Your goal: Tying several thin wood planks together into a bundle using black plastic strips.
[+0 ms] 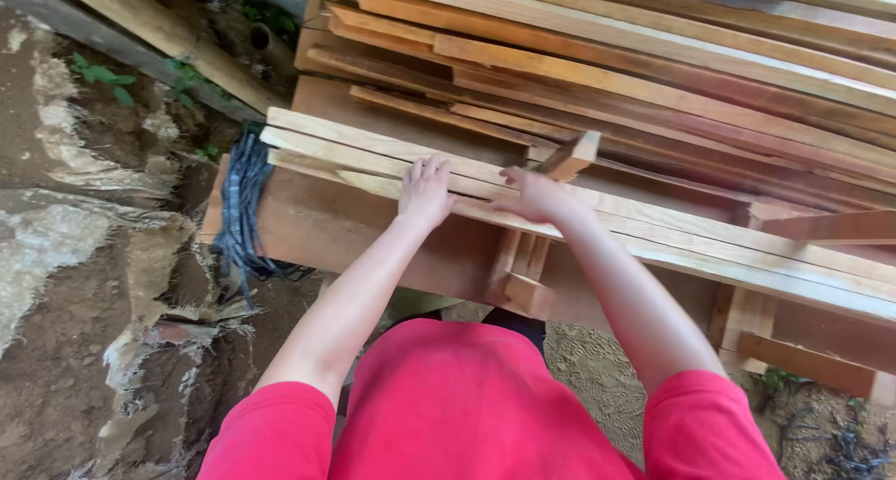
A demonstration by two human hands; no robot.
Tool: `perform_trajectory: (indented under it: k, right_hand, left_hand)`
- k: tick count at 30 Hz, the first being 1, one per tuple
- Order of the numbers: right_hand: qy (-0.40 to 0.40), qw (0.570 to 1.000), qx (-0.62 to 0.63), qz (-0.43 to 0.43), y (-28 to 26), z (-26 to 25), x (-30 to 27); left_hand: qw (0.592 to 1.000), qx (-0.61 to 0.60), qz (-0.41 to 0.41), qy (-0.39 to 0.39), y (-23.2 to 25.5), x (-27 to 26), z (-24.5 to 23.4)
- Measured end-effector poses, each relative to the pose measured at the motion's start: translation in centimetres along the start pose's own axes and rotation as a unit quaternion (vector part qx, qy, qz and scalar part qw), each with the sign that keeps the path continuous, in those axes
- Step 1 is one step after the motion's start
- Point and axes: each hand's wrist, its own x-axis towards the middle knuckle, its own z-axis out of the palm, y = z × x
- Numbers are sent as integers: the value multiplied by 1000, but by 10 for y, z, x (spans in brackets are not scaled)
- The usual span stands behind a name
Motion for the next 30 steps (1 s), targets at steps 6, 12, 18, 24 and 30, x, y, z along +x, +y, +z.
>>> perform_trajectory:
  k: [6,12,18,24,30]
  right_hand:
    - [-48,986,-154,30,-24,35,78]
    - [69,971,-132,185,-83,61,50]
    - [82,959,-214,165,-82,69,56]
    - [71,959,-211,175,-97,62,46]
    - [138,972,-158,108,-126,51,41]
  left_hand:
    - [1000,18,-19,0,-63,-13,-4]
    - [1000,-17,-15,4,-65,-14,-10]
    - [998,-53,17,32,-80,-21,-10]
    - [983,-84,92,133,-130,-35,3]
    - [934,-176,-100,294,-220,-100,3]
